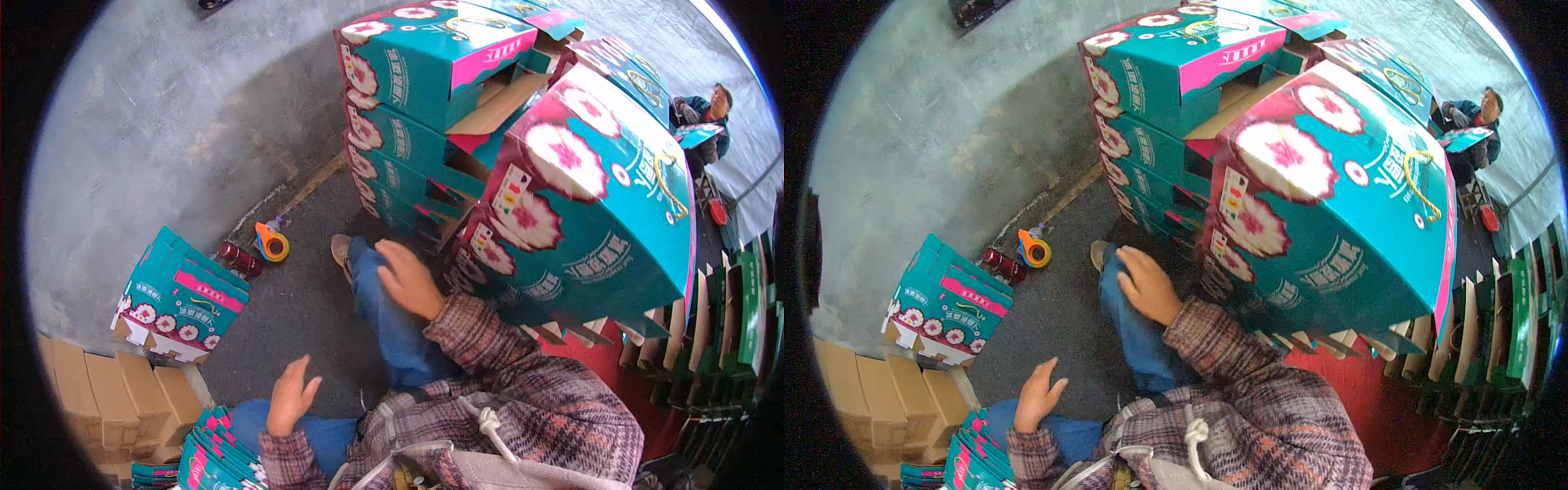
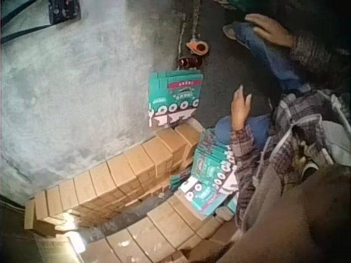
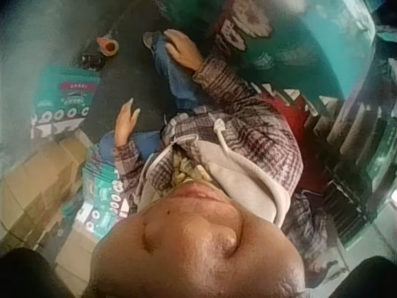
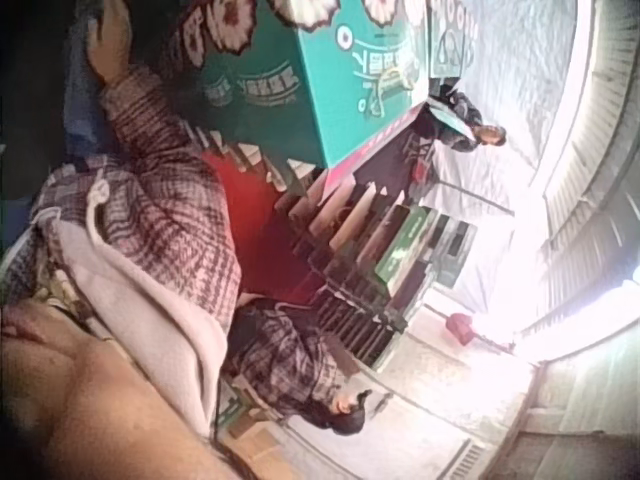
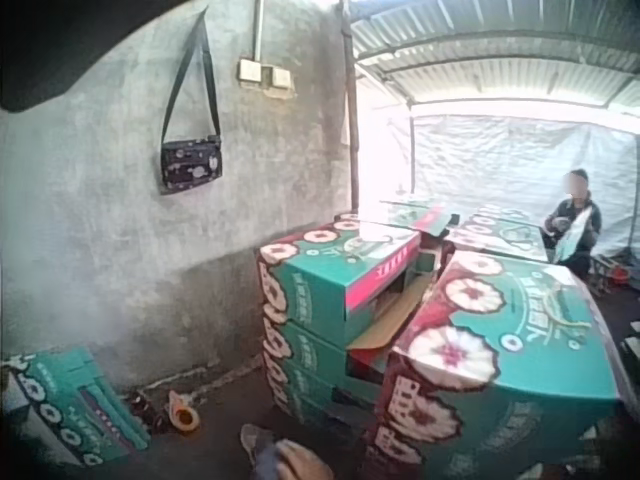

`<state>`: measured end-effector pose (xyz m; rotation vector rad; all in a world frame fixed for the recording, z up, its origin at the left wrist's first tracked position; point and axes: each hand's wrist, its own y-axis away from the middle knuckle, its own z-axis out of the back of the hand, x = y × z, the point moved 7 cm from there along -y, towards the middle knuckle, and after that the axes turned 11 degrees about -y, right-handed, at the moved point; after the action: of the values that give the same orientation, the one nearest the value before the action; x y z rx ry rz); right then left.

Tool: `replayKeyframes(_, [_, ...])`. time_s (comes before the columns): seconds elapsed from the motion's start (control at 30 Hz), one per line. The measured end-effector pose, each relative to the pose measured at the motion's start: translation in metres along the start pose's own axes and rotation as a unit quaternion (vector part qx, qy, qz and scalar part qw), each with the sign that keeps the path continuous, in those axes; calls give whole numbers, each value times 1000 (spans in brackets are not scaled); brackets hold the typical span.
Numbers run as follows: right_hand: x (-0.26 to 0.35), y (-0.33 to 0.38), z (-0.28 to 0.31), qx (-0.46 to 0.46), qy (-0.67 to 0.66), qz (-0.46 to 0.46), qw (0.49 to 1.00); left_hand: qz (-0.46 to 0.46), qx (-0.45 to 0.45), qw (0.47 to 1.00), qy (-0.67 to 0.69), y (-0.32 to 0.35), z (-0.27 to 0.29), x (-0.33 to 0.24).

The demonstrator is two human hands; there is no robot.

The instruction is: Folding and assembling cardboard fruit boxes in a packaging area.

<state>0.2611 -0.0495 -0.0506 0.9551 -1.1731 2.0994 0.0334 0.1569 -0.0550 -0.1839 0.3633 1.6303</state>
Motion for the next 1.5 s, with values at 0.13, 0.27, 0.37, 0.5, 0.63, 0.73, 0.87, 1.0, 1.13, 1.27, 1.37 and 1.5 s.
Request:
replayKeyframes(0.13, [-35, 36, 24, -66, 0, -60, 996, 126, 10, 991, 45, 65, -34, 52])
replayKeyframes(0.27, [-187, 162, -37, 175, -5, -371, 912, 186, 24, 980, 66, 98, -54, 65])
replayKeyframes(0.37, [-341, 321, 36, 112, -35, -509, 853, 82, 53, 991, 94, 33, -94, 44])
replayKeyframes(0.5, [-295, 289, 9, -80, -402, -587, 698, 152, 69, 982, 88, 76, -93, 67])
replayKeyframes(0.63, [-312, 304, 29, -354, -358, -648, 571, 156, 93, 979, 90, 74, -105, 73])
replayKeyframes(0.73, [-331, 293, 28, -374, -594, -459, 545, 145, 95, 981, 88, 63, -116, 72])
replayKeyframes(0.87, [-335, 274, 18, -356, -702, -369, 494, 173, 112, 973, 103, 64, -121, 76])
replayKeyframes(1.0, [-334, 272, 14, -378, -746, -363, 410, 169, 107, 973, 115, 66, -126, 85])
replayKeyframes(1.13, [-352, 290, 51, -271, -859, -342, 268, 155, 115, 975, 113, 53, -147, 86])
replayKeyframes(1.27, [-369, 293, 54, -407, -749, -350, 388, 159, 111, 976, 97, 64, -159, 94])
replayKeyframes(1.37, [-378, 294, 75, -339, -801, -362, 336, 144, 122, 976, 107, 66, -173, 92])
replayKeyframes(1.5, [-396, 297, 91, -440, -690, -406, 407, 141, 124, 979, 78, 82, -189, 94])
